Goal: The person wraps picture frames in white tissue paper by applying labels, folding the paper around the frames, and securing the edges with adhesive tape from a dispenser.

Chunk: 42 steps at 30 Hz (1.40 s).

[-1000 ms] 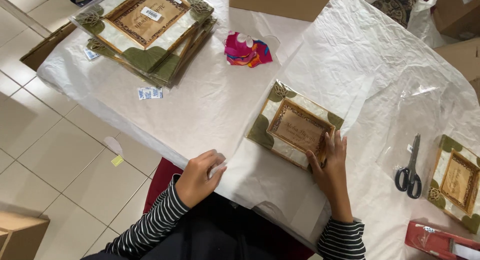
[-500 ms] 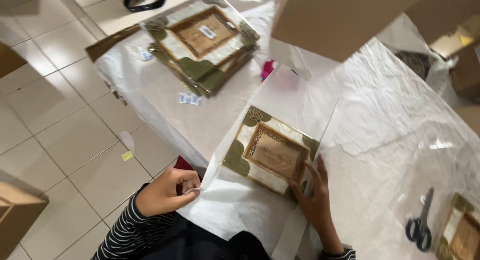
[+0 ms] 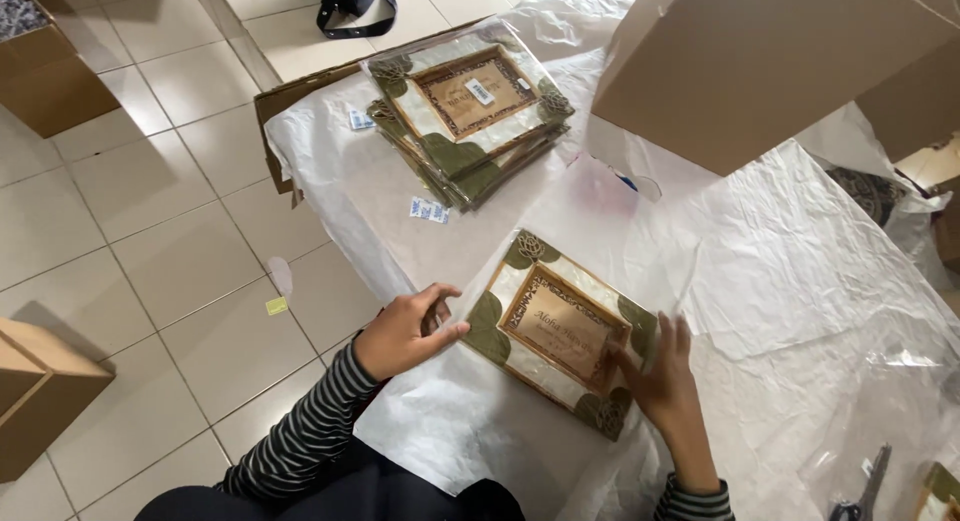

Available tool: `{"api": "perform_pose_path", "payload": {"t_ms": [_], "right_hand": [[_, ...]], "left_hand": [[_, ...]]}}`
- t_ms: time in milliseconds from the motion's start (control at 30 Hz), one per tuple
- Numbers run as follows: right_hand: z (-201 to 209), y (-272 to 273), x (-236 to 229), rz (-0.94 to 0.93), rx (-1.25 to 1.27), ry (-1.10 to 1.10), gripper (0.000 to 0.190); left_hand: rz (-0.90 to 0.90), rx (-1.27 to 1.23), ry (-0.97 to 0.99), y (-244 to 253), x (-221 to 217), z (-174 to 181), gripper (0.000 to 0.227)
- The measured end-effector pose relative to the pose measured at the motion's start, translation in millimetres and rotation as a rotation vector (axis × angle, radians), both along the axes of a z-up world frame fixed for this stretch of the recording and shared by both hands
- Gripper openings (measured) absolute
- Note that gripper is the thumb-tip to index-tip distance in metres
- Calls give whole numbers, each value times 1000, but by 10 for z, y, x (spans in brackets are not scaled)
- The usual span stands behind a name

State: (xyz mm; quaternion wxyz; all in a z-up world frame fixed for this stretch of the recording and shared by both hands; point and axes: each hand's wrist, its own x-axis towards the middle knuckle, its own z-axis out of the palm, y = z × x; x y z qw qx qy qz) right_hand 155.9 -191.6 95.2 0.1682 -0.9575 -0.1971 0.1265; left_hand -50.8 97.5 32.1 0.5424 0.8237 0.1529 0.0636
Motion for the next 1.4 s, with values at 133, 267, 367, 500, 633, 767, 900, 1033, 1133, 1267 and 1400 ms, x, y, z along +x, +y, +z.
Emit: {"api": "perform_pose_path", "payload": {"t_ms": [133,267,367,500,633,767,900,1033,1133,1267,1400], "right_hand": [[-556,-235,493,13,22,-140,90],[-623,-179,614,156,342,-316,67],[-777,-194,818,270,498,-397,56],[-803,-281,858,184,418,-271,58],[-522,-227,749,80,374,-146,63],[-582,-254,798,110,356,-165,65],[-504,-280,817,0,277,-106,72],[-551,-339,838,-61,336,-98,62],[-627,-348,861,-89,387,-90,57],[-585,-171,656,-124,395,-99,56],[-827,-85,593,120,569,-172,60]], "left_hand": [[77,109,-149,-18,199,-193,42],[-3,274,-45,-60,185,-49,43],[30,303,-3,-122,155,-85,46],[72,334,16,-176,106,-136,47],[59,339,-34,-221,108,-64,47],[48,422,-56,-292,133,-98,46],[2,592,-94,-293,252,-176,46],[7,724,-47,-242,302,-284,46],[-7,697,-67,-192,323,-334,46],[-47,530,-139,-120,379,-467,48],[-126,353,-235,-68,438,-570,54]]}}
